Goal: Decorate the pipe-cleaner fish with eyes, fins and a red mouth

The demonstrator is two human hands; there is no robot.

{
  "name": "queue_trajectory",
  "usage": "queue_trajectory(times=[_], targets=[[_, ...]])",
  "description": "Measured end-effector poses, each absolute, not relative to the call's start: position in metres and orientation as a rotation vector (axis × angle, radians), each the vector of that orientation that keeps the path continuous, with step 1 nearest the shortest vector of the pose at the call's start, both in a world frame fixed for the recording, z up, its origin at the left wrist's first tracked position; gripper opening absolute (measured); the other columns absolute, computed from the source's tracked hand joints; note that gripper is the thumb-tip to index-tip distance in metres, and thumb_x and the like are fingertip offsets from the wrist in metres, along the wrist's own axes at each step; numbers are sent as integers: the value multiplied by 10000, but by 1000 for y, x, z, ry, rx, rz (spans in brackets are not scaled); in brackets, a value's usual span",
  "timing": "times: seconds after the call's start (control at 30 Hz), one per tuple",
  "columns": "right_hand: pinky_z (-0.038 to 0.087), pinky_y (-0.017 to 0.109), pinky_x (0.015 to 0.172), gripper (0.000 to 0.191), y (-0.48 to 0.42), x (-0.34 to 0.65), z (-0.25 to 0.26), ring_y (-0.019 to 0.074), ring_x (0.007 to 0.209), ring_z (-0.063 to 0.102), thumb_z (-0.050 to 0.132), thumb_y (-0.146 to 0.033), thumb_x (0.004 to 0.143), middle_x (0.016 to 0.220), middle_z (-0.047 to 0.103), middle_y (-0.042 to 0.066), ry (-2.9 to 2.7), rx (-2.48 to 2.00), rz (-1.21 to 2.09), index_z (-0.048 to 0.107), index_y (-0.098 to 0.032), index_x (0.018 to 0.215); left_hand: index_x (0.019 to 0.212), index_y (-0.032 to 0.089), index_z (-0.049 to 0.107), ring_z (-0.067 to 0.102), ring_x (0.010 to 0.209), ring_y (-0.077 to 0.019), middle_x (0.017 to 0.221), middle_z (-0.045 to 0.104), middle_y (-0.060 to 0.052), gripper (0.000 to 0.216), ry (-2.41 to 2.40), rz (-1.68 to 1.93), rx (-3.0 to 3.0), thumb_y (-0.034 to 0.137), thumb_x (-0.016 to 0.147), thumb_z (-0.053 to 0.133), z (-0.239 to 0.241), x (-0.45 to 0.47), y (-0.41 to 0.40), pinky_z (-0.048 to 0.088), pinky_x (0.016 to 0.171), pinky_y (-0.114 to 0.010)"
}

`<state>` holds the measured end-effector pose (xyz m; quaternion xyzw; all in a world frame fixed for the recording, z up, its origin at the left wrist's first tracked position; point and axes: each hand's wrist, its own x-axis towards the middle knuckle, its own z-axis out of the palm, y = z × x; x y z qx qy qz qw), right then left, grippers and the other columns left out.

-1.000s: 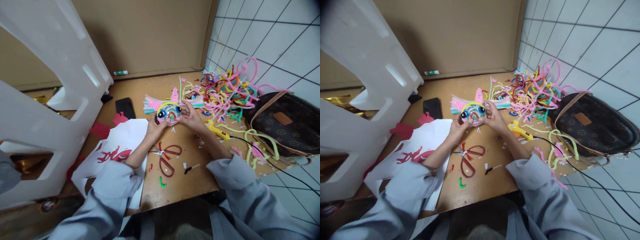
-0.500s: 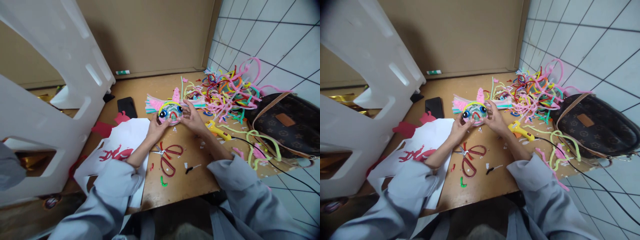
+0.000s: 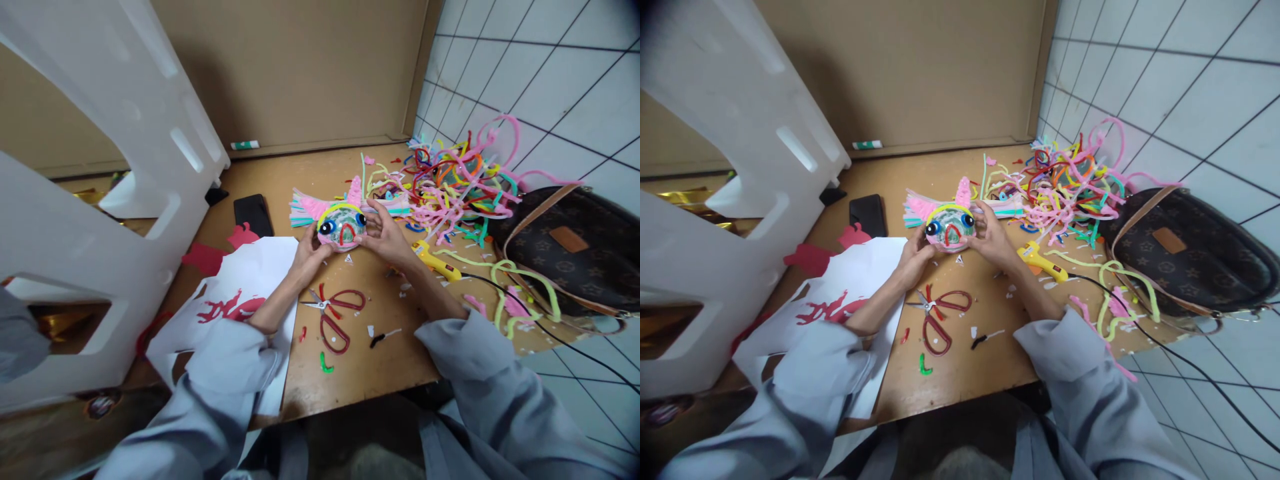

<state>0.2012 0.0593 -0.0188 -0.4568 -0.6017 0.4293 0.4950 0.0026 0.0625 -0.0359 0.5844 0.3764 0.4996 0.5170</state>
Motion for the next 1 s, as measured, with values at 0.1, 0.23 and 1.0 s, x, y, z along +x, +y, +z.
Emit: queue_trajectory(times=[0.1, 0.23, 1.0], targets=[[514, 538, 1028, 1088, 60, 201, -20, 327, 1247, 580, 844, -524, 589, 1377, 565, 155, -1453, -1111, 1026, 333, -257, 1511, 1250, 158, 584, 631, 1178, -307, 1252, 679, -124, 639, 953, 1189, 1385, 386, 679, 756, -33, 4, 61, 468, 1073, -445], [520, 527, 1028, 1052, 59, 200, -20, 314, 1242, 589, 830, -490, 616, 1387, 562, 144, -1461, -1104, 1027, 327, -273, 1514, 1230, 163, 592, 644, 1156, -309, 1209, 692, -126, 648, 975, 1199, 1365, 405, 662, 790, -30, 8, 59, 490, 1050, -435], [512, 539, 1028, 1073, 57, 200, -19, 330, 1261, 579, 846, -523, 600, 1371, 581, 138, -1488, -1140, 984, 340, -275, 1513, 1272, 172, 557, 656, 1136, -322, 1232, 683, -150, 722, 939, 1173, 1388, 364, 620, 800, -30, 7, 58, 510, 1036, -488]])
